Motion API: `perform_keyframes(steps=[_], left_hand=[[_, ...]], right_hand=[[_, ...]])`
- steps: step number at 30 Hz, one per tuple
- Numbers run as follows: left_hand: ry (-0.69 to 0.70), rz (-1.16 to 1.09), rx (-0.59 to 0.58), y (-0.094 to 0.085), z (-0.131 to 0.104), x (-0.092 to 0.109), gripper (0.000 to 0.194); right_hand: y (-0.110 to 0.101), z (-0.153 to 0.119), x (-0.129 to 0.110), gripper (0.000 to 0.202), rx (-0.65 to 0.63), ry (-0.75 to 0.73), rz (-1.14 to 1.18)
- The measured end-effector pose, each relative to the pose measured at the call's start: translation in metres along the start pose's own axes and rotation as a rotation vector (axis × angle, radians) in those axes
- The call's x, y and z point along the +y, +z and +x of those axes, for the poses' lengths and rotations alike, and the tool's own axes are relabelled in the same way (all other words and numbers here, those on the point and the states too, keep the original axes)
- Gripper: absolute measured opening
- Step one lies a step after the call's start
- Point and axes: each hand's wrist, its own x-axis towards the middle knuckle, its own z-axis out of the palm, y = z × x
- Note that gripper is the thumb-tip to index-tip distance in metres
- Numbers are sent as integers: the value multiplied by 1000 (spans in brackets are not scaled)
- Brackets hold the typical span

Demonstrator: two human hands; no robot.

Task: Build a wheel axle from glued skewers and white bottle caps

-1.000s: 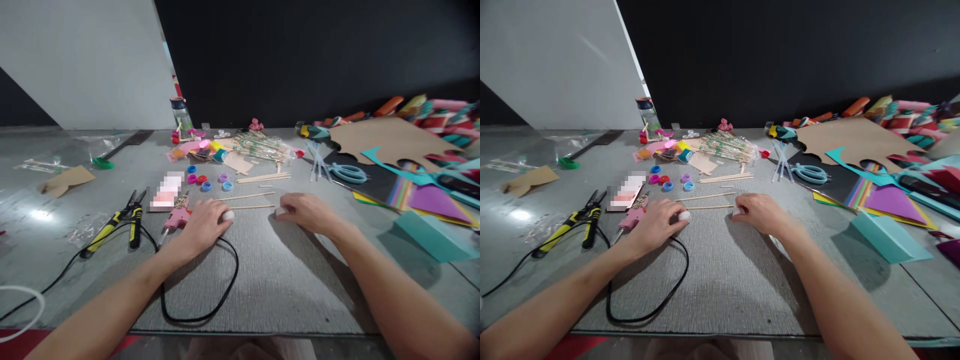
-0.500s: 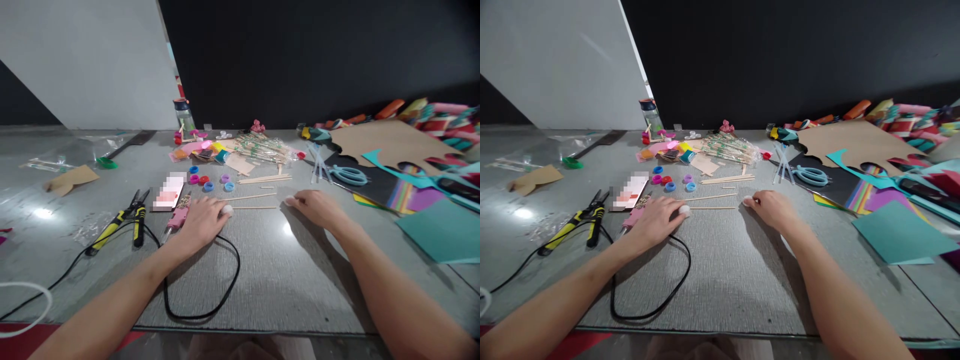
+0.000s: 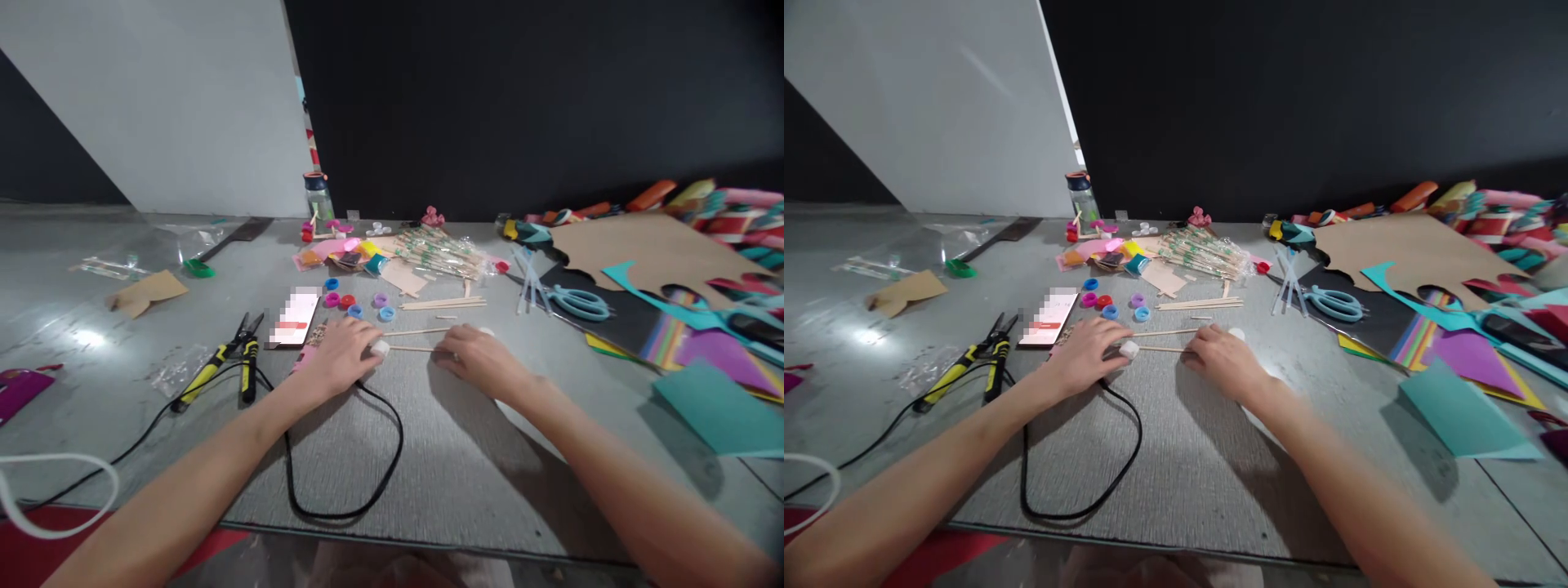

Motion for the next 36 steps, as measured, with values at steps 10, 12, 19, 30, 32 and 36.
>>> perform_keyframes(steps=[10, 12, 19, 30, 32, 36], left_hand=[[-46, 16, 40, 5, 0, -5, 24], [-64, 6, 75, 3, -1, -10, 30], [-51, 24, 95, -13, 21, -13, 23], [189, 97, -244, 7, 93, 10, 34], [205, 93, -263, 12, 98, 11, 35], [223, 92, -272, 20, 101, 11, 35]], right_hand=[[4, 48, 10, 29, -74, -42, -164], [4, 54, 13, 29, -100, -74, -172], [4, 57, 14, 30, -167, -77, -196], [-3, 98, 62, 31, -160, 45, -155], [0, 103, 65, 31, -170, 31, -125], [-1, 100, 67, 32, -157, 31, -67]])
